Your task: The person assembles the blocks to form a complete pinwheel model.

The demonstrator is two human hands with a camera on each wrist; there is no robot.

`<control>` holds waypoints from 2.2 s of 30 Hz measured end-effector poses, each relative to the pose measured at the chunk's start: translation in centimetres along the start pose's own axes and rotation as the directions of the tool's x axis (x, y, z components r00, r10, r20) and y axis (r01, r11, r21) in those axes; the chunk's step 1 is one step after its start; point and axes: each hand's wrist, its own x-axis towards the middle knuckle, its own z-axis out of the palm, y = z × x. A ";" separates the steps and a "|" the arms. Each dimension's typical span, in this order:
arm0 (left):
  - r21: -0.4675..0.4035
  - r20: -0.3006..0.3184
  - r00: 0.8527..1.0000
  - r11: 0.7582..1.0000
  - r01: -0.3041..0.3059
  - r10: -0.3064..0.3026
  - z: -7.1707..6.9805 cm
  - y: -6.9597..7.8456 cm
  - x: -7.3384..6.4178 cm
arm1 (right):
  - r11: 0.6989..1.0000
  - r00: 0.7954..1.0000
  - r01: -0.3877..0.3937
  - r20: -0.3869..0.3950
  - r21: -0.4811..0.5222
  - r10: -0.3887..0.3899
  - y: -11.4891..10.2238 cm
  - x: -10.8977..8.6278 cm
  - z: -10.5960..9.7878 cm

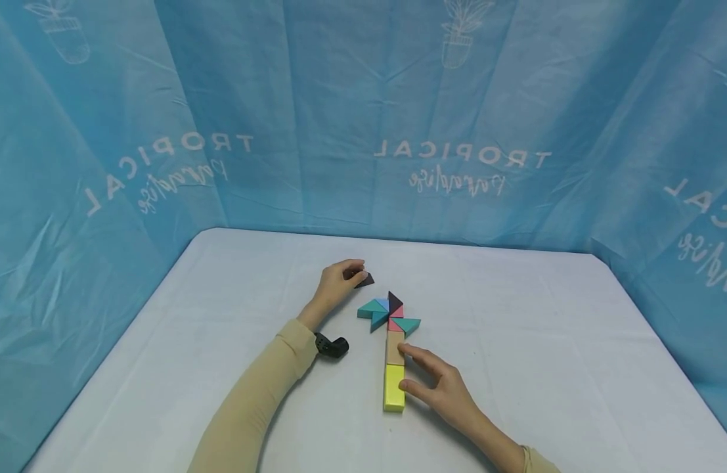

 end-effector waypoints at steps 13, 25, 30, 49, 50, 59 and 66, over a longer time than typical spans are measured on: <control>0.062 -0.086 0.991 0.992 0.110 -0.104 -0.8 -0.3 0.3 | 0.999 0.999 0.039 -0.005 0.017 -0.039 0.3 0.0 0.1; -0.117 -0.050 0.995 0.990 0.076 -0.083 -2.6 -1.2 -1.4 | 0.998 0.999 0.052 0.000 0.023 -0.052 0.3 -0.1 0.4; -0.156 0.057 0.994 0.982 0.104 -0.096 -3.3 -1.1 -2.3 | 0.998 0.998 0.062 -0.007 0.017 -0.062 0.3 -0.1 0.3; -0.133 -0.026 0.995 0.987 0.094 -0.098 -3.1 -1.2 -2.5 | 0.998 0.998 0.063 -0.002 -0.002 -0.063 1.6 0.0 0.2; -0.132 -0.032 0.994 0.986 0.100 -0.105 -3.1 -1.2 -2.5 | 0.998 0.998 0.067 -0.003 -0.001 -0.067 2.1 0.0 0.2; -0.115 -0.076 0.988 0.986 0.124 -0.133 -4.0 0.0 -2.3 | 0.998 0.998 0.056 -0.005 0.003 -0.056 2.1 0.0 0.3; -0.105 -0.090 0.990 0.990 0.096 -0.106 -4.4 2.5 -2.6 | 0.998 0.998 0.063 -0.009 0.004 -0.063 1.8 0.0 0.4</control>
